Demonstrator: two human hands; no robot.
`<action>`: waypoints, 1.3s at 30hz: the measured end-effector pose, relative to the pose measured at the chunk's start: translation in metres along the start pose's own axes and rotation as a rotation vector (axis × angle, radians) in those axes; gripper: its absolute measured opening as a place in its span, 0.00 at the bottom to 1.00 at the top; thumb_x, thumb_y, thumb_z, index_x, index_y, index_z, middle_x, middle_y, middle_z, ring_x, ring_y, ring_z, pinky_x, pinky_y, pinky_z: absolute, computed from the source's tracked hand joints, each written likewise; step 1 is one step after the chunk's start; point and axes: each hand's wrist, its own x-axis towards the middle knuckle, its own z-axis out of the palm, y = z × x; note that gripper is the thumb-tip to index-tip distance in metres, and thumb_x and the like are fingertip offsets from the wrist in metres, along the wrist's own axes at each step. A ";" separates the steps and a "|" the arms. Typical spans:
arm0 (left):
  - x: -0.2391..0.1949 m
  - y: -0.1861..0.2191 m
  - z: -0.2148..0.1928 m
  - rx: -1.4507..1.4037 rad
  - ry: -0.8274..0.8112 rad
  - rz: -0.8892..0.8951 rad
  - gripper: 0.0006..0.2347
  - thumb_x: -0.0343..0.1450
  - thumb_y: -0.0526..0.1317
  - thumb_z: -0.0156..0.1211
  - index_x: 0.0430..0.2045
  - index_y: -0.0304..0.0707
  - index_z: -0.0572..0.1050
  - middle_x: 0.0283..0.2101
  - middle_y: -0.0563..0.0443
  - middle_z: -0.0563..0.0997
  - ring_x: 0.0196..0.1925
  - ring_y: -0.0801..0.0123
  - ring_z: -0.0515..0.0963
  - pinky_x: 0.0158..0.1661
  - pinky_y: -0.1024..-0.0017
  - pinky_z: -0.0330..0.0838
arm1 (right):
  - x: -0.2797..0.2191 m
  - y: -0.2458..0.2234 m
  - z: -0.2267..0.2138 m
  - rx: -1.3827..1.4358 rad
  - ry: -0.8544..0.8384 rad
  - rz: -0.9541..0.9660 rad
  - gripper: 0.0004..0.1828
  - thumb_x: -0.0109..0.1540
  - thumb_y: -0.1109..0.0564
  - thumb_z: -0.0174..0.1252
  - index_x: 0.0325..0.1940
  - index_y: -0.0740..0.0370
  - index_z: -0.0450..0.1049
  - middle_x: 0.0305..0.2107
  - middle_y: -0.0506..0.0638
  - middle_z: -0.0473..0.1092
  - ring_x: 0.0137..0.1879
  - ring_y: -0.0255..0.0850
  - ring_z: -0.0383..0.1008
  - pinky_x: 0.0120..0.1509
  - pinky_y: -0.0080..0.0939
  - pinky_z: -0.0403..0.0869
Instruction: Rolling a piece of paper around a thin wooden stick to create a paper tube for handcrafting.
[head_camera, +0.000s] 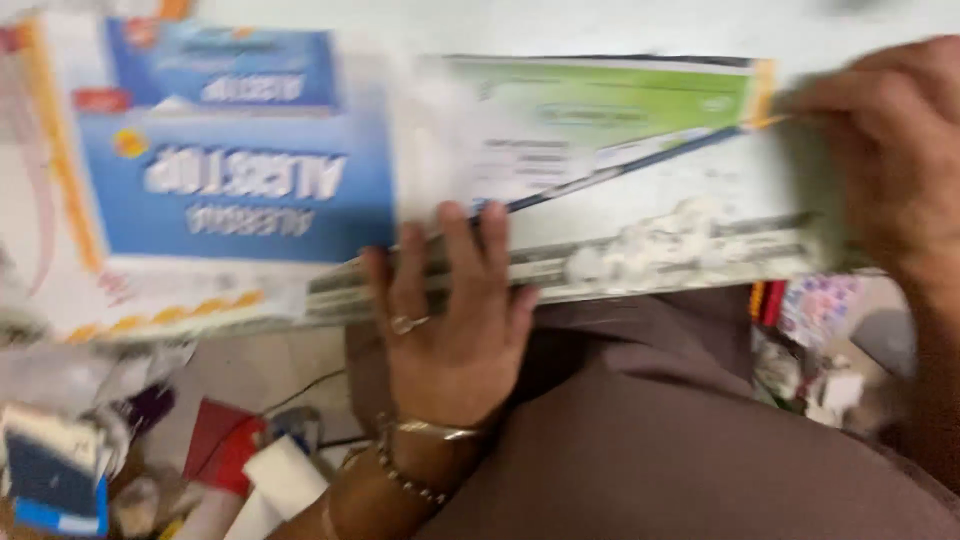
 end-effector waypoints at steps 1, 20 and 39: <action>0.001 0.002 0.005 -0.028 0.002 -0.026 0.23 0.73 0.57 0.26 0.58 0.46 0.55 0.59 0.50 0.63 0.56 0.55 0.72 0.56 0.51 0.69 | 0.001 -0.006 -0.004 0.078 -0.041 0.085 0.05 0.74 0.79 0.52 0.53 0.83 0.70 0.48 0.72 0.62 0.59 0.62 0.61 0.69 0.52 0.60; 0.003 -0.007 -0.008 -0.004 -0.072 0.043 0.23 0.74 0.58 0.43 0.59 0.46 0.58 0.58 0.50 0.60 0.56 0.55 0.65 0.56 0.53 0.65 | 0.045 -0.068 0.004 -0.066 -0.036 -0.175 0.06 0.70 0.70 0.54 0.50 0.78 0.71 0.45 0.68 0.67 0.49 0.60 0.65 0.52 0.54 0.66; 0.002 -0.006 -0.009 -0.042 -0.069 0.006 0.23 0.73 0.59 0.48 0.58 0.48 0.60 0.57 0.49 0.59 0.56 0.55 0.65 0.56 0.51 0.63 | 0.050 -0.054 -0.002 -0.094 -0.223 -0.128 0.12 0.65 0.59 0.60 0.45 0.73 0.70 0.49 0.63 0.62 0.55 0.56 0.63 0.59 0.56 0.65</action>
